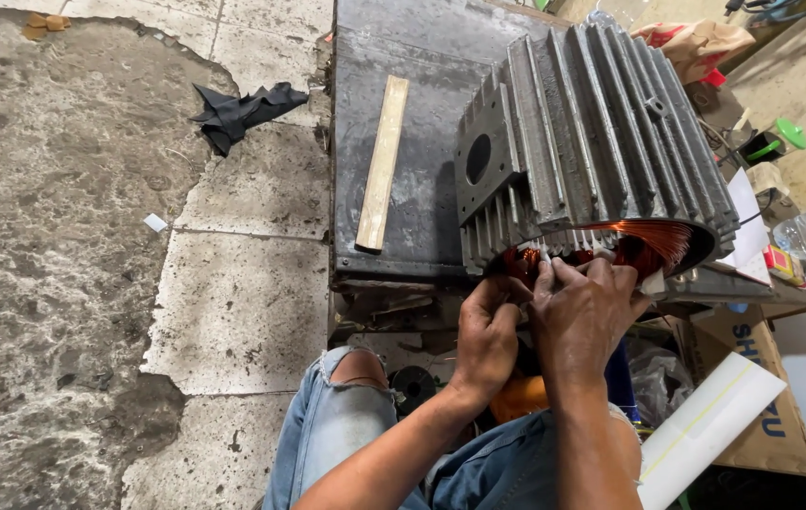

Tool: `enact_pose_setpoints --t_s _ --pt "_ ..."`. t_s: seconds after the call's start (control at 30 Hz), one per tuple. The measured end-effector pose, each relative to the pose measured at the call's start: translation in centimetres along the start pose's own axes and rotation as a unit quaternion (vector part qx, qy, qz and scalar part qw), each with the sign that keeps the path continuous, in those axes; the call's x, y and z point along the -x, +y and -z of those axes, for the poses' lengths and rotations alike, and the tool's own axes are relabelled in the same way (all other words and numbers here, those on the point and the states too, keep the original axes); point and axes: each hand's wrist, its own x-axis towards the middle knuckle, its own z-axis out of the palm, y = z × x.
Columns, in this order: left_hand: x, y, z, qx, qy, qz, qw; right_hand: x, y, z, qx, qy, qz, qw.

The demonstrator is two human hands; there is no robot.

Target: Inserting insulation paper strips into the slots of an electric motor stator to protect the copper windings.

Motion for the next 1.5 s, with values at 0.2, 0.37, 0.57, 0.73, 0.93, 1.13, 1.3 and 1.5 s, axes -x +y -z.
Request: enact_pose_setpoints --t_s 0.2,0.37,0.57,0.73,0.93,1.13,1.3,1.5 --pt "0.1 0.5 0.0 -0.005 -0.003 0.005 1.000 0.0 0.4 -1.6 0.000 -0.012 -0.007 1.000" --pt "-0.1 0.5 0.0 -0.010 -0.006 0.006 1.000 -0.2 0.0 -1.4 -0.028 -0.016 -0.006 0.999" --pt "-0.1 -0.2 0.4 -0.005 -0.013 0.000 1.000 -0.8 -1.3 0.8 -0.020 -0.015 -0.003 1.000" --pt "0.1 1.0 0.0 0.009 -0.009 0.013 1.000 -0.2 0.0 -0.5 0.003 -0.015 0.007 1.000" --pt "-0.1 0.5 0.4 -0.003 -0.013 0.018 1.000 -0.2 0.0 -0.7 -0.015 -0.016 0.003 1.000" --pt "-0.2 0.5 0.4 -0.009 -0.016 0.024 1.000 -0.8 -0.9 -0.3 -0.009 -0.018 0.008 1.000" --pt "-0.2 -0.8 0.6 -0.016 -0.012 0.007 1.000 -0.9 -1.2 1.9 -0.036 -0.017 0.029 0.999" --pt "-0.3 -0.6 0.6 -0.018 0.003 -0.018 1.000 0.8 0.5 2.1 -0.068 0.028 0.053 0.996"
